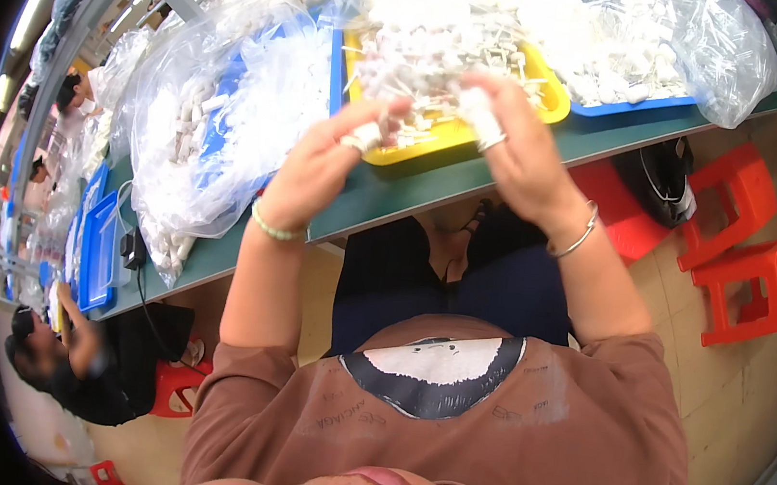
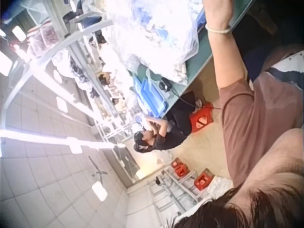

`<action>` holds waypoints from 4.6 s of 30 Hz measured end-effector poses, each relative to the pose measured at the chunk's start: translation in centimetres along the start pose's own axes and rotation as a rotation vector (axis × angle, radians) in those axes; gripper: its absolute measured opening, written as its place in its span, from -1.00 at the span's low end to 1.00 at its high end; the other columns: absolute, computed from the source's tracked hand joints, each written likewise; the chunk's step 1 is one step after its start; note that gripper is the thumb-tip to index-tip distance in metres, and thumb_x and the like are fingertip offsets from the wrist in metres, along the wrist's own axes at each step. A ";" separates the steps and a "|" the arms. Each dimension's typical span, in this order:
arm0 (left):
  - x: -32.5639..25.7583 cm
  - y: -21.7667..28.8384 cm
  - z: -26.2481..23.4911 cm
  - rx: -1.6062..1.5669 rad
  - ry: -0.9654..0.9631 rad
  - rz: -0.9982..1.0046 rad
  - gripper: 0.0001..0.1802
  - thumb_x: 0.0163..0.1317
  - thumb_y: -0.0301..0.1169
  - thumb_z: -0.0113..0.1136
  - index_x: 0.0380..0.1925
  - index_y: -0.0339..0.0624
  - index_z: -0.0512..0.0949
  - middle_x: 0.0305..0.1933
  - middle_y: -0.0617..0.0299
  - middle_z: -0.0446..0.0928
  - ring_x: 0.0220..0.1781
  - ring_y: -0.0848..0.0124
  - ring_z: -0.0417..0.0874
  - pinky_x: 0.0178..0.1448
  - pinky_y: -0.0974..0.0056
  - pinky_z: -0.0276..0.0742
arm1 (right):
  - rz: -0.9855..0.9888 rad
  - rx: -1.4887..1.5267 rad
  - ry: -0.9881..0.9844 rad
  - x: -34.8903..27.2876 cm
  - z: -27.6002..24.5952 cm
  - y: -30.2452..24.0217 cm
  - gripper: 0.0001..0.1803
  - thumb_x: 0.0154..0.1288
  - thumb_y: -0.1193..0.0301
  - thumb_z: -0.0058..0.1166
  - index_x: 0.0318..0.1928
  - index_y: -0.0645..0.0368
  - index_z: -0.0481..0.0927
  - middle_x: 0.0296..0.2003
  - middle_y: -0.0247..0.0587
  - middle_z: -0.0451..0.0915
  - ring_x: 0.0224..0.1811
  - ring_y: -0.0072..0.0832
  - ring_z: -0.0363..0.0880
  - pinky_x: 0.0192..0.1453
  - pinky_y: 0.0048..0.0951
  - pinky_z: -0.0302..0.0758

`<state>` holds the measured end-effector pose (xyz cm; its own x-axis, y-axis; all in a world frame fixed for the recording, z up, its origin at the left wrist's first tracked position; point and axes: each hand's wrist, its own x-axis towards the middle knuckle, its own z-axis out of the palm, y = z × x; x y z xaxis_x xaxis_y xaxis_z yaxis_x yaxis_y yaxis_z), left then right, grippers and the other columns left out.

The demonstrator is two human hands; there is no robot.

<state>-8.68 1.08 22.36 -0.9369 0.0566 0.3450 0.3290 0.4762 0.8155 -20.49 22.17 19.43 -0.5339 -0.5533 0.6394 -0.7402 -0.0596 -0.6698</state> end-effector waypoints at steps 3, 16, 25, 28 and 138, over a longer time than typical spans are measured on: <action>-2.2 0.3 2.0 -0.133 -0.053 -0.026 -0.55 0.33 -0.58 -0.07 0.22 -0.35 0.44 0.13 0.11 0.55 0.20 0.42 0.49 0.29 0.29 0.37 | 0.066 0.227 -0.088 -2.8 2.8 0.2 -0.71 0.45 0.46 -0.17 0.09 0.30 0.47 0.02 -0.04 0.51 0.09 -0.23 0.50 0.22 -0.36 0.37; -6.9 -1.5 5.2 -0.586 0.314 -0.210 -0.73 0.20 -0.52 0.32 -0.09 -0.34 0.63 -0.12 0.16 0.66 -0.14 0.47 0.68 -0.09 0.44 0.58 | 0.277 0.541 0.009 -6.7 5.0 -0.5 -0.70 0.26 0.66 0.10 0.00 0.25 0.48 -0.17 -0.24 0.65 -0.23 -0.60 0.65 -0.11 -0.55 0.61; -6.9 -0.5 3.9 -0.482 0.178 -0.344 -0.75 0.27 -0.44 0.27 -0.09 -0.32 0.65 -0.15 0.17 0.65 -0.20 0.52 0.64 -0.14 0.44 0.58 | -0.215 -0.010 -0.048 -6.1 3.5 -0.9 -0.68 0.03 0.68 0.26 -0.17 0.20 0.54 -0.15 -0.12 0.66 -0.13 -0.24 0.66 -0.11 -0.40 0.61; -6.6 -1.0 4.7 -0.783 0.176 -0.483 -0.72 0.31 -0.40 0.24 -0.05 -0.34 0.61 -0.12 0.16 0.64 -0.25 0.53 0.64 -0.19 0.44 0.60 | -0.264 -0.026 -0.085 -6.4 4.2 -1.0 -0.67 0.05 0.68 0.24 -0.17 0.18 0.48 -0.13 -0.07 0.61 -0.13 -0.13 0.62 -0.09 -0.31 0.58; -7.0 -3.6 12.4 -0.939 0.108 -0.041 -0.53 0.44 -0.14 -0.09 0.17 -0.20 0.49 0.54 -0.01 0.01 0.52 0.13 0.14 0.51 0.13 0.06 | 0.055 0.321 -0.037 -8.6 6.9 -0.9 -0.62 0.45 0.11 -0.09 -0.18 0.20 0.55 -0.38 -0.09 0.54 -0.32 -0.20 0.52 -0.18 -0.31 0.46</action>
<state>-4.78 9.85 11.23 -0.9495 -0.0488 0.3101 0.3004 -0.4283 0.8523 -12.46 21.26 11.93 -0.5496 -0.5924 0.5890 -0.5410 -0.2849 -0.7913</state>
